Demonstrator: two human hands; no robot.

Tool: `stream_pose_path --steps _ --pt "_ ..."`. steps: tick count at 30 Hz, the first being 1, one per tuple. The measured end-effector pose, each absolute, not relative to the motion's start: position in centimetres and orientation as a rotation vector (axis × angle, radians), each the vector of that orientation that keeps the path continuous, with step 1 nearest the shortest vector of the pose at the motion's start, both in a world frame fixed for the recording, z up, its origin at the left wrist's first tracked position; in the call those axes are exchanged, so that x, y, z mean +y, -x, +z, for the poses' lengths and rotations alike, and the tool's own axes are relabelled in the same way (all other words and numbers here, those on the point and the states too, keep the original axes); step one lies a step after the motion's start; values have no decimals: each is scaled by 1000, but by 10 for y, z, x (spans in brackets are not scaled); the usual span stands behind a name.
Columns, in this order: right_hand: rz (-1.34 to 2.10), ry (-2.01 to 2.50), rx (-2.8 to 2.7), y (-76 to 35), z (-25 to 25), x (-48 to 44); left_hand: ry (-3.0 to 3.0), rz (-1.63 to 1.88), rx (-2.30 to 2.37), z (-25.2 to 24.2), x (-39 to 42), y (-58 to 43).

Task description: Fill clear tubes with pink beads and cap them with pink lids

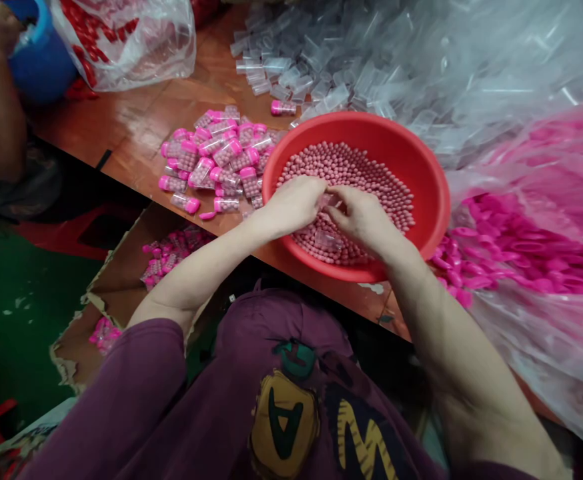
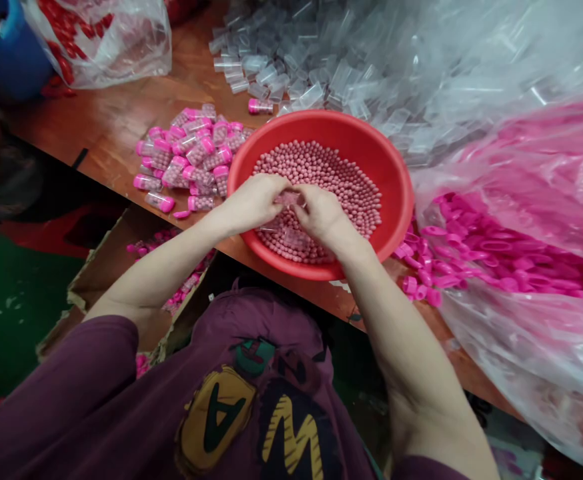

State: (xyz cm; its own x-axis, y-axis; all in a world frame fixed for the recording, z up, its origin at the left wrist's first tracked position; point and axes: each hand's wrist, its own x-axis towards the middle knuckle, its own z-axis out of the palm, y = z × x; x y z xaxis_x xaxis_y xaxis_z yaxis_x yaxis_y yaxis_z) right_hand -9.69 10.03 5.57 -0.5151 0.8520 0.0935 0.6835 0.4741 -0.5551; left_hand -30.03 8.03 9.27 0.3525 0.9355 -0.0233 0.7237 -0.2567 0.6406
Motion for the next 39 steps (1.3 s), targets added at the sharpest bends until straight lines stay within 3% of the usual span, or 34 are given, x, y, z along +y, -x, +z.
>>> stream_pose_path --steps 5,11,17,21,28,33,39 --pt "1041 1228 -1672 65 60 91 -2081 607 1312 91 88 285" --pt "1193 1270 -1522 42 59 90 -2279 537 1201 88 93 261" --pt "526 1460 -1685 5 84 60 -2269 373 1127 63 101 235" --pt "376 1521 -1545 -41 94 29 -2279 236 1007 41 108 206" --pt "209 1869 -1503 -104 25 4 -2294 -28 895 34 126 172" --pt "91 2122 -1786 -79 -18 11 -2206 200 783 59 130 179" --pt "87 2112 -1690 -77 -12 16 -1657 391 689 96 105 214"
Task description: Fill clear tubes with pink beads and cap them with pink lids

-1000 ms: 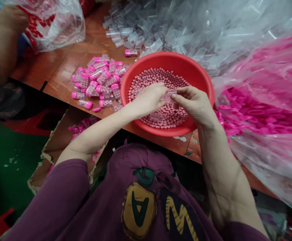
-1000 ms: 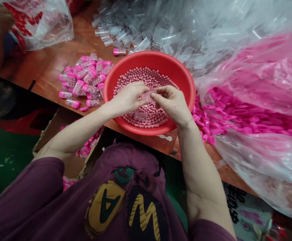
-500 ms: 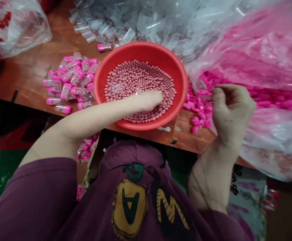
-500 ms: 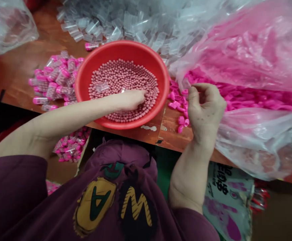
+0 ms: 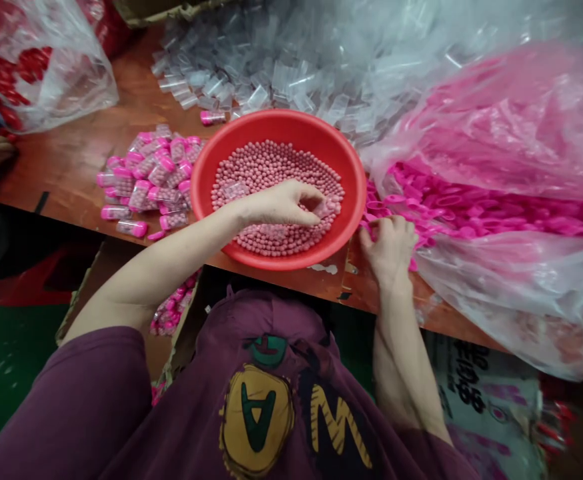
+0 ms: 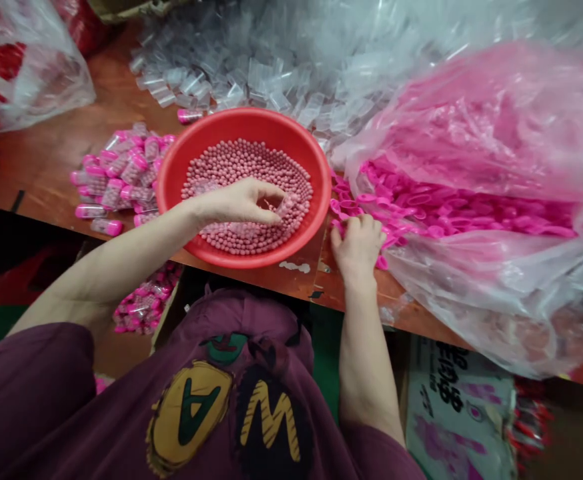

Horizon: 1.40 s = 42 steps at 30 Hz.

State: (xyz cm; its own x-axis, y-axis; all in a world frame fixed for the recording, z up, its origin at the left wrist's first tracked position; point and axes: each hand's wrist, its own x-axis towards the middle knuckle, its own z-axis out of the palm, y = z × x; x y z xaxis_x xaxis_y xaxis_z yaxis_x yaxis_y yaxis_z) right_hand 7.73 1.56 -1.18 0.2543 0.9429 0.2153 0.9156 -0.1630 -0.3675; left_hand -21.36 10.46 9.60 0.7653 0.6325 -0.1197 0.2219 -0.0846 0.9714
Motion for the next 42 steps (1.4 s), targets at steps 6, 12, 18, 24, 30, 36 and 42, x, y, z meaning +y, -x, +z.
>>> stream_pose_path --steps 6,12,18,24,30,36,42 --pt "671 1639 -1050 -69 26 25 -882 525 658 102 62 235" --pt "653 1268 -1037 -12 67 36 -512 653 687 96 39 227" --pt "478 1189 -1499 34 78 31 -337 782 704 100 30 216" --pt "471 1185 -1700 33 79 28 -282 844 711 105 28 217" --pt "483 1250 -1744 22 92 33 -299 864 680 101 26 218" --pt "564 1099 -1857 19 97 37 -269 865 701 95 27 218" --pt "127 1332 -1824 5 84 45 -232 870 722 94 29 217"
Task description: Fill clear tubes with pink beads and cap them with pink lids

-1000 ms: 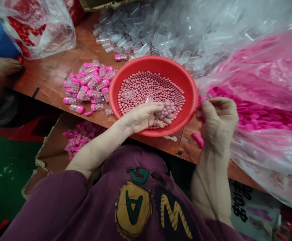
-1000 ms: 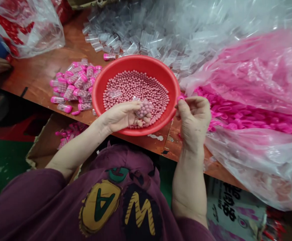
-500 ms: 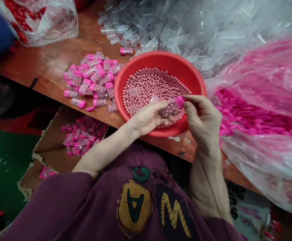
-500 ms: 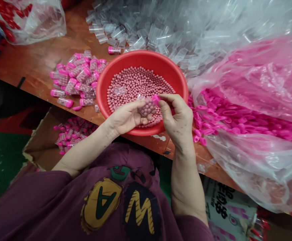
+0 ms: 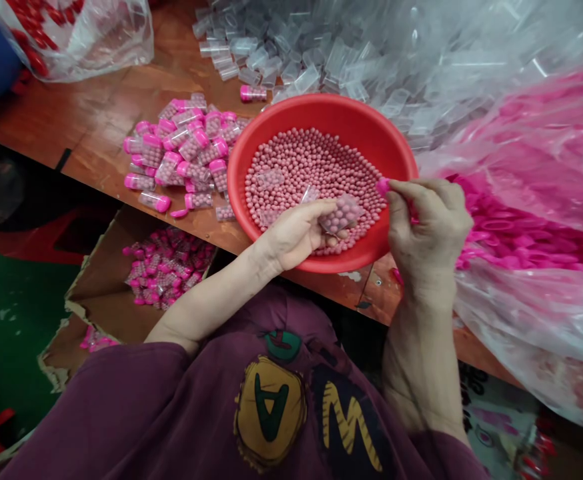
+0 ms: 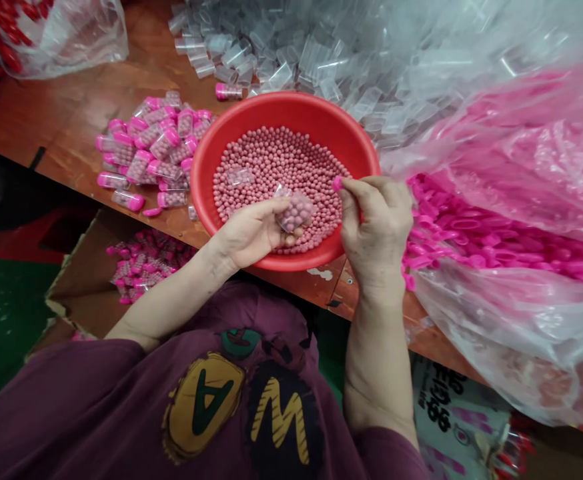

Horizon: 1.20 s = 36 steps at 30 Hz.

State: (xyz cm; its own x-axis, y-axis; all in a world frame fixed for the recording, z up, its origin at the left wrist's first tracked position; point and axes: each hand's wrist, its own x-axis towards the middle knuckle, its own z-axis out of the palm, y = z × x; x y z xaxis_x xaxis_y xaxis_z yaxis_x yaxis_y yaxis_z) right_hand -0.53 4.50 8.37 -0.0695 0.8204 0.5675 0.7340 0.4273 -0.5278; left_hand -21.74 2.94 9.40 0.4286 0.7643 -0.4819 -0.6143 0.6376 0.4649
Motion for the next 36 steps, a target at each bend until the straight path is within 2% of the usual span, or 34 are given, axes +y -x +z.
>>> stream_pose_path --steps 6,11,26,29,33,36 --pt "474 1305 -1595 29 86 33 -223 897 685 97 27 218" --pt "502 1298 -1669 46 88 31 -277 952 733 93 24 215" --pt "44 1323 -1676 92 71 9 -256 1166 847 98 17 203" --pt "187 1305 -1685 81 74 13 -264 1134 823 98 18 206" --pt "392 1295 -1361 67 81 37 -376 995 732 93 15 209" --pt "698 1278 -1416 66 87 61 -505 935 668 88 12 210"
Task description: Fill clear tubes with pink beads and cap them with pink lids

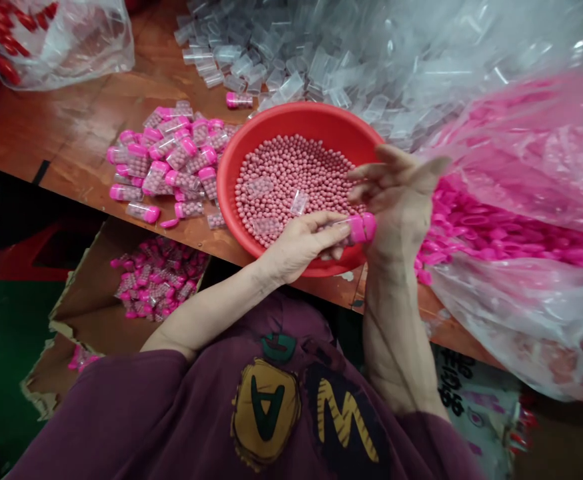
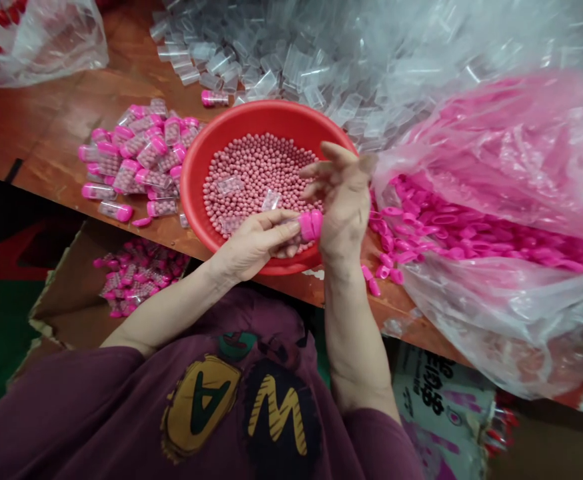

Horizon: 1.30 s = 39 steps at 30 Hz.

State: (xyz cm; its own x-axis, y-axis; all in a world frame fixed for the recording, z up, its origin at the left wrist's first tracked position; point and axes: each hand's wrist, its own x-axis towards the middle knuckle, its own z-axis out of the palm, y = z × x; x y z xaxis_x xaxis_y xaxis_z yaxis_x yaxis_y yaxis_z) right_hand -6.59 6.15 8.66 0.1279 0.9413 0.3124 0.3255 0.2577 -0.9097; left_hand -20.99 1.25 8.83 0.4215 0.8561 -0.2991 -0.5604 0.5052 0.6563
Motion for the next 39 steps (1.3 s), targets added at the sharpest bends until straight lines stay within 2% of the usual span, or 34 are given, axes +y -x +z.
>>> stream_pose_path --steps 4,9,16,22,25,35,39 --pt "1170 1255 -1601 69 90 74 -578 991 679 86 10 208" --pt "1219 1269 -1708 66 81 67 -624 1013 830 92 8 204" --pt "746 1313 -1295 67 73 55 -401 996 908 95 17 200" --pt "286 1288 -2026 52 62 24 -261 1160 912 91 25 200" --pt "89 1374 -2108 51 53 21 -252 1156 896 90 24 199" --pt "-85 1203 -1968 48 60 35 -532 1079 871 94 25 201" --pt "132 1182 -2029 62 58 47 -853 1136 910 92 44 233"
